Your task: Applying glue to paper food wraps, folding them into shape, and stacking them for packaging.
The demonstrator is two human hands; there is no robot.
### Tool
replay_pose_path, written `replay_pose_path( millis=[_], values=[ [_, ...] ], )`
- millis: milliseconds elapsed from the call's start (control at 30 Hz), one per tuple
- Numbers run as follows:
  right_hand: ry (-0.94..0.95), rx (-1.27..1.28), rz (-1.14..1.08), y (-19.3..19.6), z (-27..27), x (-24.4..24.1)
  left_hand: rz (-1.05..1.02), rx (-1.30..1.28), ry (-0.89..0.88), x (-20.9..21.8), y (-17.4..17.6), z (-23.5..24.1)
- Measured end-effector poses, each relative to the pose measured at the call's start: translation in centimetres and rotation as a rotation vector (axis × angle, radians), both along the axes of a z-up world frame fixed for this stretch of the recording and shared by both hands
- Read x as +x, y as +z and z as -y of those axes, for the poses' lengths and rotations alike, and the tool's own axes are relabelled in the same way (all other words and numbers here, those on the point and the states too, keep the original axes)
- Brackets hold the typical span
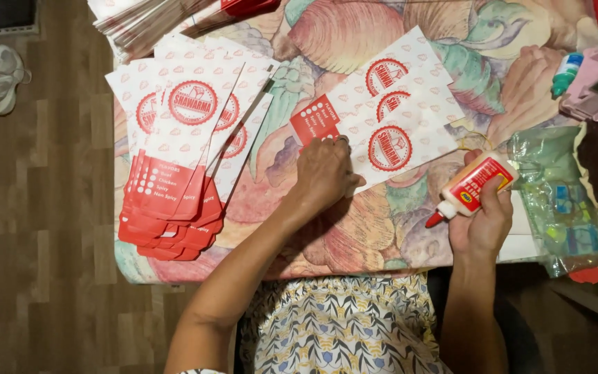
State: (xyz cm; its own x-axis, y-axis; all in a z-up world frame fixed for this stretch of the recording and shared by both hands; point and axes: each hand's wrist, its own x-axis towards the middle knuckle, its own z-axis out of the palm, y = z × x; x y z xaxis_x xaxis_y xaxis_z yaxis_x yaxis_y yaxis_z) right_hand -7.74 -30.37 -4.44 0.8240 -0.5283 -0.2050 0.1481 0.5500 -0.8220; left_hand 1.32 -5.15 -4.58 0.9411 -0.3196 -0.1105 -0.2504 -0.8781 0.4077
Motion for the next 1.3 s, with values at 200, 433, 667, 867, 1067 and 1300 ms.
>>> replay_pose_path(
  millis=[200,433,667,867,1067,1300],
  values=[
    [0.018,0.043,0.01,0.2,0.2,-0.2,0.13,-0.135,-0.107,-1.8,0.6,0.0],
    [0.023,0.053,0.023,0.1,0.2,-0.3,-0.113,-0.389,0.283,-1.7,9.4,-11.8],
    [0.004,0.057,0.008,0.1,0.1,-0.1,0.879,0.566,0.437,-4.3,10.4,-19.7],
    [-0.03,0.065,-0.013,0.2,0.0,-0.1,0.279,0.568,0.492,-4.2,5.3,-18.2],
    [0.001,0.061,0.008,0.2,0.0,0.0,0.449,0.141,0.384,-1.5,8.2,-9.3],
    [-0.002,0.034,-0.016,0.4,0.0,-0.1,0.536,0.109,-0.12,-0.3,-1.2,1.8]
  ],
)
